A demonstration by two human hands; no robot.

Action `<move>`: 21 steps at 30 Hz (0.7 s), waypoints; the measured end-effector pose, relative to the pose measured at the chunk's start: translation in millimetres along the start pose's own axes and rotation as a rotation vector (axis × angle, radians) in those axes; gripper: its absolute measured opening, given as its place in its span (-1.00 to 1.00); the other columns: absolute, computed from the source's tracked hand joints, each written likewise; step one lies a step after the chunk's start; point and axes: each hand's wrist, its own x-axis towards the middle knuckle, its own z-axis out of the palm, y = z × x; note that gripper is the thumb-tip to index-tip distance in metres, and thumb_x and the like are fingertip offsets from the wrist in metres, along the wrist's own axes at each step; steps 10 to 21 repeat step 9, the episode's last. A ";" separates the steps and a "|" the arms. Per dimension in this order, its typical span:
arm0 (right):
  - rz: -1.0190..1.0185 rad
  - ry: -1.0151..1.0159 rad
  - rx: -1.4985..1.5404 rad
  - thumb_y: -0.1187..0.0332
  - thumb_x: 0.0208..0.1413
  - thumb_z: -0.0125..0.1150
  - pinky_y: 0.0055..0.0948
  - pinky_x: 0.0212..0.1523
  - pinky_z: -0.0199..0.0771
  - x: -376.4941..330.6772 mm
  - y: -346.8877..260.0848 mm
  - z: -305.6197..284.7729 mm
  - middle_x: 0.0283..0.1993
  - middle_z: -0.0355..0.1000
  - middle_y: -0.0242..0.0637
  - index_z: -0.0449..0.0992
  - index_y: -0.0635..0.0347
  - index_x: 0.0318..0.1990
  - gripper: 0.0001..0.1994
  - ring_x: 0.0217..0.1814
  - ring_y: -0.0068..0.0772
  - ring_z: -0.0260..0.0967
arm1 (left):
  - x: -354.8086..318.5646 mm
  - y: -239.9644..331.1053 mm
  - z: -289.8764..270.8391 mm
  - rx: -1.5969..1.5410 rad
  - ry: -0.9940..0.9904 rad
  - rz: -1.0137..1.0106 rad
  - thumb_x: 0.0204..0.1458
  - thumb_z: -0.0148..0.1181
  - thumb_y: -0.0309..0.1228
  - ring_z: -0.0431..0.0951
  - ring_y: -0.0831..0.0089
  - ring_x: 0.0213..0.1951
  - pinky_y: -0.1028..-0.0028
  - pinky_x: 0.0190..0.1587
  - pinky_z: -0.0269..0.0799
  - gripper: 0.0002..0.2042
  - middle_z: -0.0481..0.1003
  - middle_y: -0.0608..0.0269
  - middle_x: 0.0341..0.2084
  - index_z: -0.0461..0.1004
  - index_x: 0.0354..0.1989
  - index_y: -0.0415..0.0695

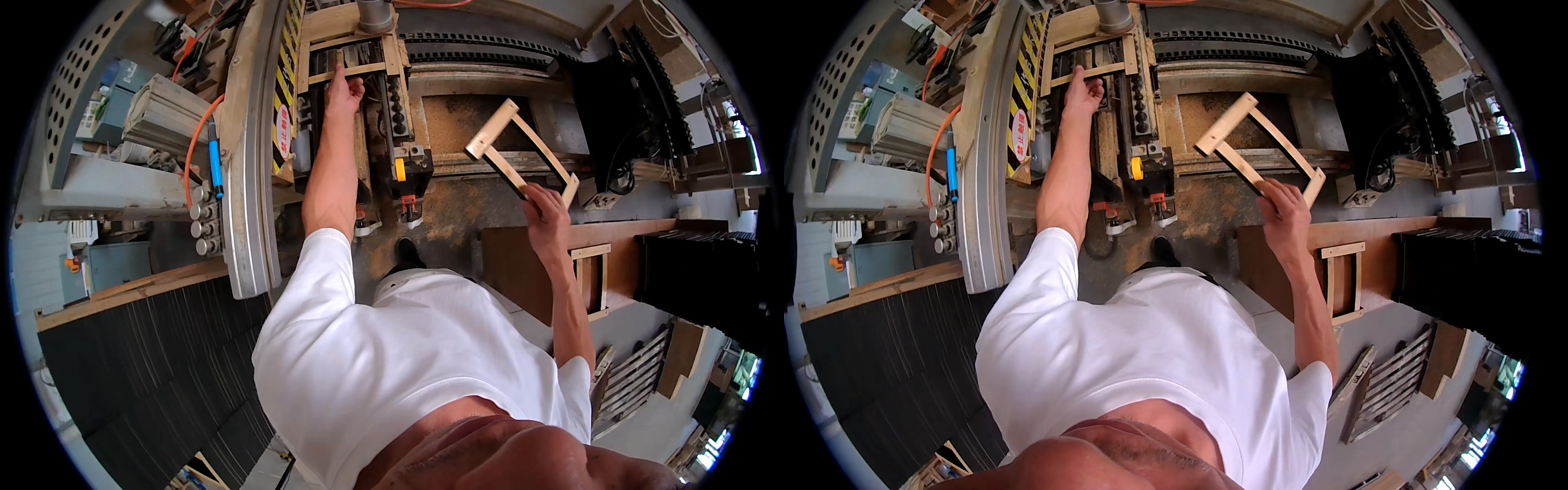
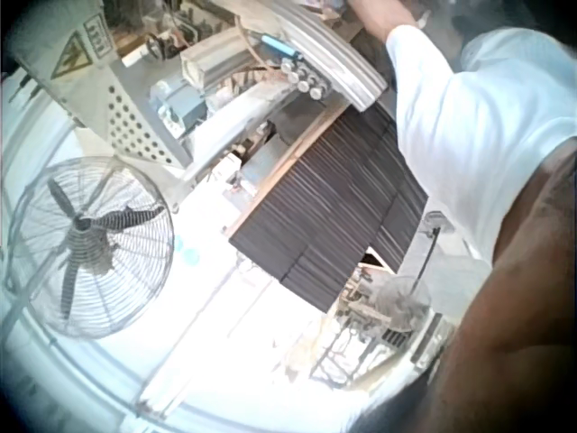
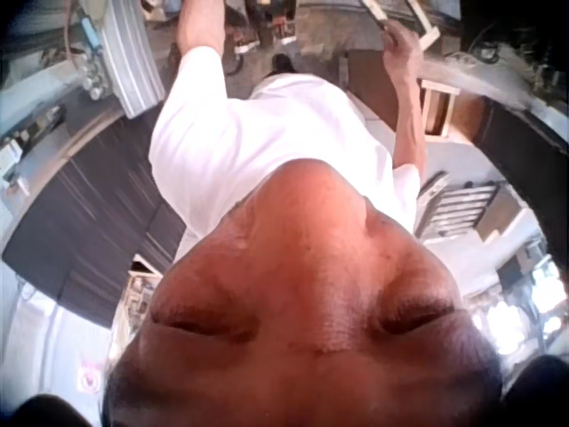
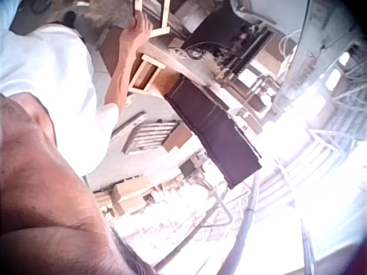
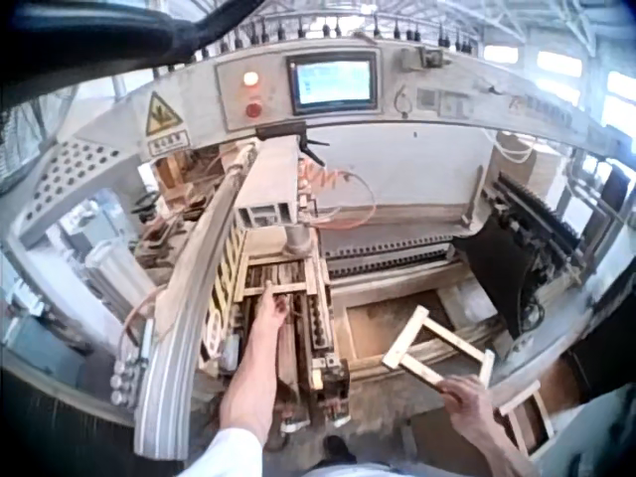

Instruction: The person repeatedly picks up small wooden frames from a table, places them into a machine, and removes them to set aside. The process is repeated multiple times with the same type of frame.

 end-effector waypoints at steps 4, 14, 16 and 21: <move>-0.200 -0.054 -0.045 0.52 -0.07 0.28 -0.29 -0.10 0.47 68.4 -29.8 39.3 -0.14 0.54 -0.29 0.58 0.14 -0.18 -0.76 -0.09 -0.17 0.44 | 5.4 -5.1 -24.6 -0.088 -0.053 -0.046 0.20 0.14 -0.23 0.55 0.35 -0.44 0.40 -0.47 0.54 -0.78 0.50 0.17 -0.43 0.41 -0.11 -0.08; -0.452 -0.176 -0.075 0.47 -0.06 0.26 -0.28 -0.03 0.42 149.9 -53.2 111.8 -0.09 0.53 -0.31 0.58 0.07 -0.15 -0.74 -0.07 -0.18 0.41 | -79.5 -24.6 -43.9 -0.136 -0.079 -0.036 0.16 0.19 -0.24 0.58 0.32 -0.48 0.32 -0.47 0.59 -0.75 0.50 0.21 -0.49 0.41 -0.13 -0.12; -0.452 -0.176 -0.075 0.47 -0.06 0.26 -0.28 -0.03 0.42 149.9 -53.2 111.8 -0.09 0.53 -0.31 0.58 0.07 -0.15 -0.74 -0.07 -0.18 0.41 | -79.5 -24.6 -43.9 -0.136 -0.079 -0.036 0.16 0.19 -0.24 0.58 0.32 -0.48 0.32 -0.47 0.59 -0.75 0.50 0.21 -0.49 0.41 -0.13 -0.12; -0.452 -0.176 -0.075 0.47 -0.06 0.26 -0.28 -0.03 0.42 149.9 -53.2 111.8 -0.09 0.53 -0.31 0.58 0.07 -0.15 -0.74 -0.07 -0.18 0.41 | -79.5 -24.6 -43.9 -0.136 -0.079 -0.036 0.16 0.19 -0.24 0.58 0.32 -0.48 0.32 -0.47 0.59 -0.75 0.50 0.21 -0.49 0.41 -0.13 -0.12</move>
